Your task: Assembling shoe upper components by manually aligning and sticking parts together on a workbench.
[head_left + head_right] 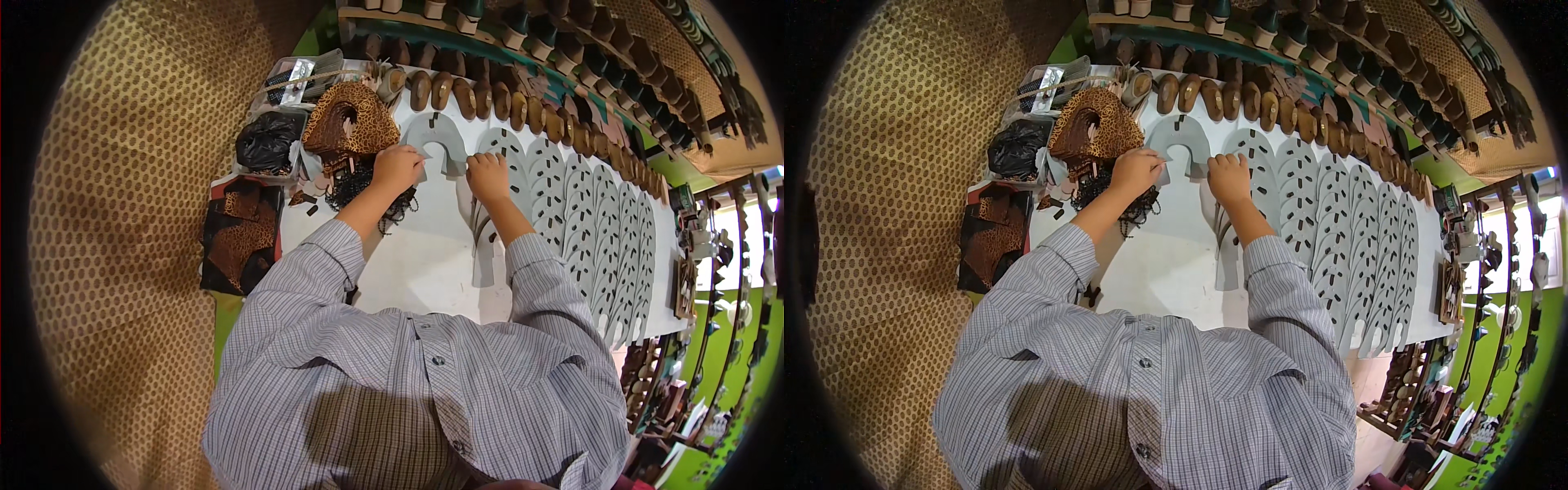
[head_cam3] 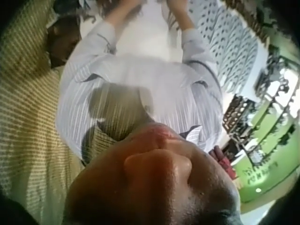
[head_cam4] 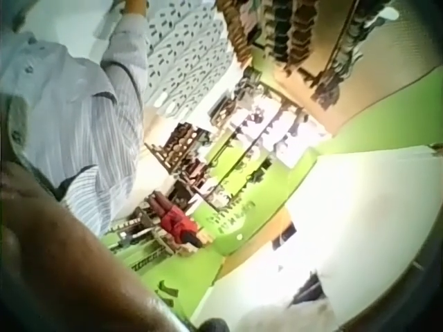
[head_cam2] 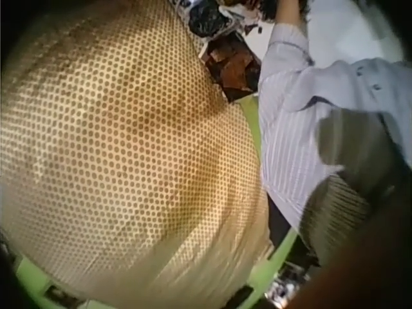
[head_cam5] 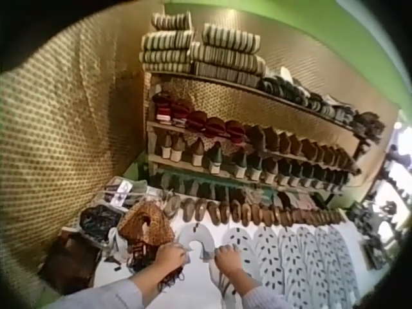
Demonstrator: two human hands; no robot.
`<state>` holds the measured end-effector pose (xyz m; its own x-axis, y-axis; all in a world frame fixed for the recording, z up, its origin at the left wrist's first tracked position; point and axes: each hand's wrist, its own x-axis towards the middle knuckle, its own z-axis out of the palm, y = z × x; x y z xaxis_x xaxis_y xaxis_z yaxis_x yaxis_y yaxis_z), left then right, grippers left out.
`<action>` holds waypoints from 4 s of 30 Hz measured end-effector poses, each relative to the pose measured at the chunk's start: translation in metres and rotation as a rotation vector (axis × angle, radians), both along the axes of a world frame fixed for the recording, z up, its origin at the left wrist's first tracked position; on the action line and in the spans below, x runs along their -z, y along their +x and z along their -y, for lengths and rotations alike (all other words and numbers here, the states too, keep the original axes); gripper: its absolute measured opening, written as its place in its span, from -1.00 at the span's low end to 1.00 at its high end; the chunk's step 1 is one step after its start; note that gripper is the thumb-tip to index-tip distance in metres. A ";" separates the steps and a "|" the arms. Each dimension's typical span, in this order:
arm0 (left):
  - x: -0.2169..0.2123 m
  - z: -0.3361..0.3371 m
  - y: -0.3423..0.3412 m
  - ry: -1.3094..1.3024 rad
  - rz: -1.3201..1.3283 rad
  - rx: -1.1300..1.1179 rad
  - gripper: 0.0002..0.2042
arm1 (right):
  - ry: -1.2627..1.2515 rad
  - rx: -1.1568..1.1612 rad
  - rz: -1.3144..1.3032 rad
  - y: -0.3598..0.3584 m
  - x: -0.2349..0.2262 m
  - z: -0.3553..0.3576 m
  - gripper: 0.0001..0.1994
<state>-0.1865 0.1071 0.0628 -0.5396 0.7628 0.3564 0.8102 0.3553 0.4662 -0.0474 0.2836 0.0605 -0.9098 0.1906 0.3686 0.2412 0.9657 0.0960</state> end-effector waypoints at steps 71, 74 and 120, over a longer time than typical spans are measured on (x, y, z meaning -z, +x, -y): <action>0.026 0.172 0.172 -0.041 0.091 0.304 -0.68 | -0.481 0.042 -0.151 0.120 0.035 0.162 -0.62; 0.028 0.162 0.174 -0.123 0.031 0.272 -0.56 | -0.405 0.117 -0.060 0.108 0.036 0.160 -0.60; 0.028 0.124 0.145 -0.245 0.159 0.055 -0.57 | -0.462 0.066 -0.141 0.122 0.044 0.163 -0.67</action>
<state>-0.0419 -0.0173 0.0345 -0.5292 0.8454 0.0721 0.7549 0.4303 0.4950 0.0748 0.1208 0.0161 -0.8374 0.4190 0.3510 0.2830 0.8818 -0.3772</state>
